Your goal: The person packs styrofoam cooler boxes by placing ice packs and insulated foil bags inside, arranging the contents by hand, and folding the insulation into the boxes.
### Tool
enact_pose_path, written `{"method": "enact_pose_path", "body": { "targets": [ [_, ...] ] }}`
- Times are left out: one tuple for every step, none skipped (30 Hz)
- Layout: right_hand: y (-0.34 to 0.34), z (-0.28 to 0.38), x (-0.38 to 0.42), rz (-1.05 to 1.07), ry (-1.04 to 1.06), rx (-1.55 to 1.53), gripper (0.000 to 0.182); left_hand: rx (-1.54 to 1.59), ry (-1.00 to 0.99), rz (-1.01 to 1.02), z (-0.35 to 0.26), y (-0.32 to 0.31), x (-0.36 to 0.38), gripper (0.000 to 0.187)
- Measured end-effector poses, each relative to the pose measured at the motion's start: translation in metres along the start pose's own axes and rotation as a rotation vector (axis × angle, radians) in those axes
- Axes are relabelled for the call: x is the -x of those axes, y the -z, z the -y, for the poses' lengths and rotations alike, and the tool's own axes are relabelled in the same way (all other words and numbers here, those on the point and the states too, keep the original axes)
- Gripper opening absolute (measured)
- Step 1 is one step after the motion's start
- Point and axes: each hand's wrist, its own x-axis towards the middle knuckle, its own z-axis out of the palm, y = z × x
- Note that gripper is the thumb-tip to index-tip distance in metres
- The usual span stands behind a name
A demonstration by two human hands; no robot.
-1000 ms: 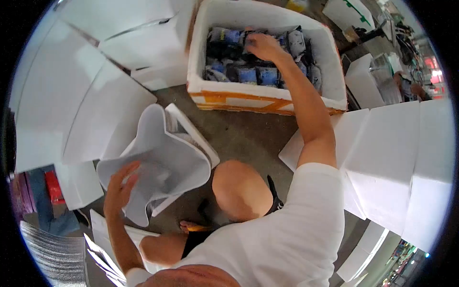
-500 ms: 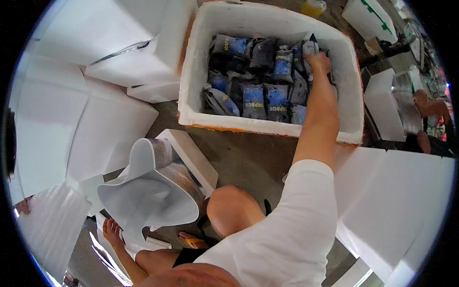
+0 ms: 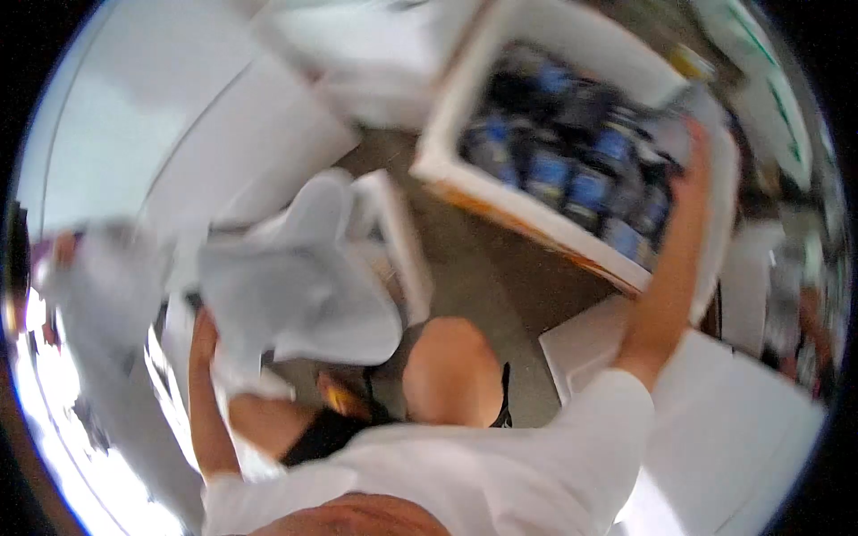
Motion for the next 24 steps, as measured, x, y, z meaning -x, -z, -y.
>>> {"method": "enact_pose_path", "body": {
  "targets": [
    [-0.027,0.011,0.021,0.096,-0.008,-0.022,0.063,-0.030,-0.023,0.030,0.019,0.003,-0.006,0.053],
    [-0.053,0.025,0.046,0.204,-0.034,-0.034,0.064,0.041,-0.097,0.059,0.018,-0.006,-0.006,0.052],
    [-0.077,0.040,0.073,0.319,-0.067,-0.026,0.065,0.114,-0.168,0.093,0.014,-0.018,-0.006,0.051],
    [-0.100,0.057,0.101,0.446,-0.104,0.000,0.066,0.063,-0.157,0.106,-0.010,-0.033,-0.003,0.047],
    [-0.123,0.074,0.132,0.582,-0.143,0.048,0.067,0.012,-0.147,0.119,-0.035,-0.048,-0.002,0.043],
    [-0.144,0.091,0.169,0.714,-0.176,0.113,0.068,-0.039,-0.137,0.134,-0.060,-0.064,-0.001,0.039],
    [-0.167,0.104,0.202,0.850,-0.213,0.183,0.070,-0.007,-0.058,0.168,-0.060,-0.068,-0.006,0.041],
    [-0.192,0.113,0.233,0.989,-0.254,0.266,0.071,0.017,-0.062,0.164,-0.054,-0.076,-0.008,0.041],
    [-0.215,0.118,0.271,1.127,-0.290,0.355,0.072,0.035,-0.251,0.240,-0.041,-0.077,-0.003,0.041],
    [-0.242,0.119,0.302,1.261,-0.312,0.444,0.073,0.055,-0.447,0.310,-0.035,-0.081,-0.005,0.041],
    [-0.271,0.113,0.329,1.379,-0.326,0.522,0.075,0.070,-0.461,0.308,-0.031,-0.086,-0.009,0.041],
    [-0.299,0.097,0.351,1.506,-0.245,0.586,0.075,0.046,-0.423,0.380,-0.027,-0.089,-0.014,0.041],
    [-0.323,0.084,0.372,1.558,-0.290,0.618,0.076,0.038,-0.415,0.417,-0.027,-0.090,-0.017,0.041],
    [-0.341,0.066,0.387,1.603,-0.334,0.649,0.078,0.029,-0.406,0.454,-0.027,-0.090,-0.020,0.041],
    [-0.357,0.026,0.390,1.597,-0.341,0.761,0.080,0.012,-0.401,0.438,-0.026,-0.088,-0.021,0.042],
    [-0.373,-0.007,0.394,1.587,-0.357,0.879,0.082,0.002,-0.391,0.427,-0.023,-0.087,-0.023,0.042],
    [-0.386,-0.008,0.405,1.545,-0.342,1.019,0.081,0.018,-0.406,0.433,-0.017,-0.093,-0.026,0.042],
    [-0.398,-0.010,0.418,1.505,-0.328,1.154,0.081,-0.068,-0.597,0.295,-0.006,-0.100,-0.027,0.040],
    [-0.405,-0.023,0.421,1.496,-0.325,1.171,0.081,-0.151,-0.782,0.149,0.001,-0.107,-0.029,0.039],
    [-0.409,-0.046,0.422,1.420,-0.285,1.286,0.088,-0.138,-0.788,0.147,0.004,-0.113,-0.033,0.039],
    [-0.415,-0.070,0.424,1.345,-0.245,1.398,0.095,-0.154,-0.668,0.157,0.007,-0.117,-0.036,0.037],
    [-0.420,-0.089,0.424,1.345,-0.243,1.413,0.095,-0.169,-0.545,0.168,0.009,-0.121,-0.037,0.036],
    [-0.423,-0.108,0.422,1.298,-0.159,1.460,0.096,-0.204,-0.408,0.280,-0.005,-0.113,-0.028,0.040],
    [-0.428,-0.129,0.422,1.256,-0.074,1.502,0.097,-0.190,-0.403,0.278,-0.022,-0.106,-0.018,0.040]
  ]
}}
